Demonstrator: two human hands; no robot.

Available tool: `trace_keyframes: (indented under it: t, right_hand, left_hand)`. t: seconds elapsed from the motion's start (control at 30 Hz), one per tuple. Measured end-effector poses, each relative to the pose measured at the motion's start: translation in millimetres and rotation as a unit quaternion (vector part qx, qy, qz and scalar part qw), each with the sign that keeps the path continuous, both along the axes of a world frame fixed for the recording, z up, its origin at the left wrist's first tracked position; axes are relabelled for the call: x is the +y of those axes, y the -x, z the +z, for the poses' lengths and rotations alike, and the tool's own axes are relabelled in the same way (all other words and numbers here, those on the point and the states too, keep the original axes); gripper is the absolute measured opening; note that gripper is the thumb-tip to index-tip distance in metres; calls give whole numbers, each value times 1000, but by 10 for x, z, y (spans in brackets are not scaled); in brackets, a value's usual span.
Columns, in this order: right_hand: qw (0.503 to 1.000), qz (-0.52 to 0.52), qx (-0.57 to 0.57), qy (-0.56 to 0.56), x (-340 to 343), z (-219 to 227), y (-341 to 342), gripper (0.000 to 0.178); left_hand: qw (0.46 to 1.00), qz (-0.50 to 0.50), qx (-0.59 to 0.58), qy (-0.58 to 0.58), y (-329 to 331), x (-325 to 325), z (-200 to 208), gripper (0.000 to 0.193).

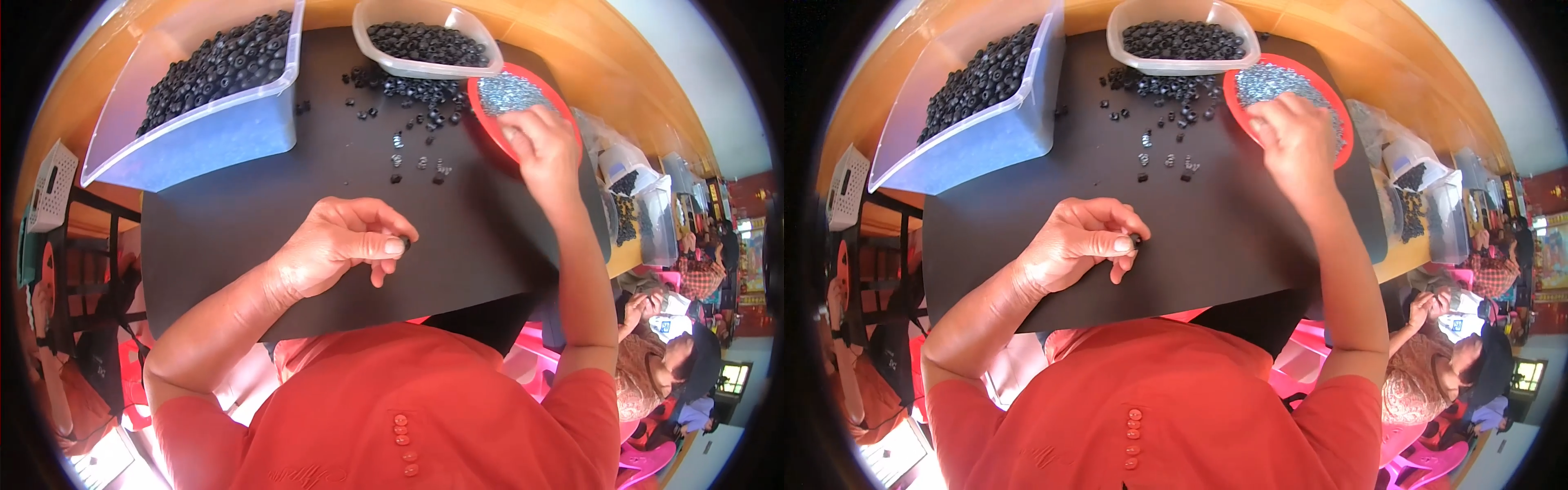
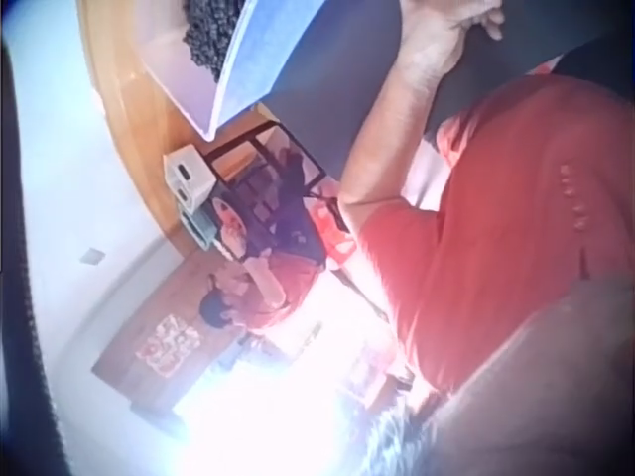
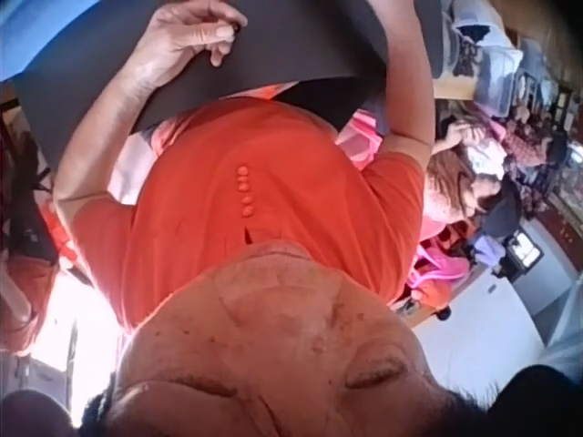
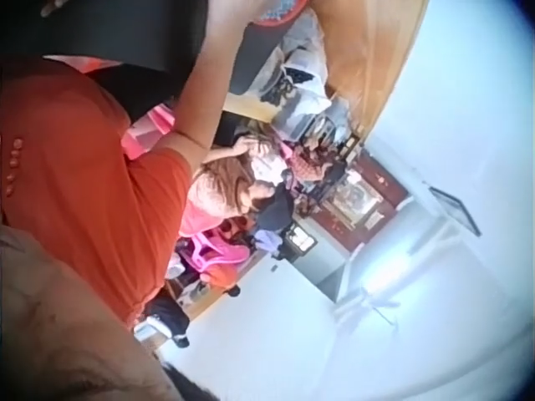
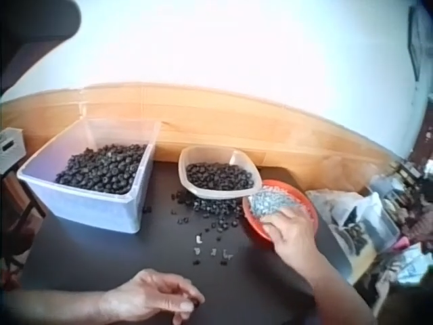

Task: The recorder is sorting small black items from a pile into different containers on a workstation.

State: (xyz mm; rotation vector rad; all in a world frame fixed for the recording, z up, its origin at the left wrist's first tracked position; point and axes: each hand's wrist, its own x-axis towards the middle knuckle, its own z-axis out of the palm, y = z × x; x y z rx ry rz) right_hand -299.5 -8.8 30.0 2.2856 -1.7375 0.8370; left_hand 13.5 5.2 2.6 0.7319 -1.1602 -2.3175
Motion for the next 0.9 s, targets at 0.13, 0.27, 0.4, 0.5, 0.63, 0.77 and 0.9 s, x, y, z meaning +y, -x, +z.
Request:
trace_keyframes:
  t: [0.13, 0.27, 0.4, 0.5, 0.63, 0.77, 0.9]
  right_hand:
    - [983, -84, 160, -36, -2, -153, 460, 15]
    - [980, -81, 169, -61, 57, -214, 627, 17]
    - [982, -93, 163, -20, -71, -193, 594, 16]
    - [981, -110, 158, -39, -212, -257, 548, 17]
    - [985, -82, 137, -61, -199, -191, 547, 18]
    - [989, -78, 121, -40, -159, -185, 609, 18]
    - [994, -35, 107, -13, -116, -156, 526, 14]
  left_hand:
    - [1000, -12, 5, 18, 10, -8, -27, 20]
    - [1000, -15, -1, 26, 8, -2, -10, 20]
    - [1000, -20, 3, 21, 19, -18, -17, 20]
    - [1000, -17, 1, 15, 23, -15, -29, 20]
    - [1000, -14, 4, 15, 16, -1, -21, 20]
    - [1000, -20, 8, 10, 9, -10, -17, 21]
    - [1000, -16, 1, 11, 6, -6, -8, 20]
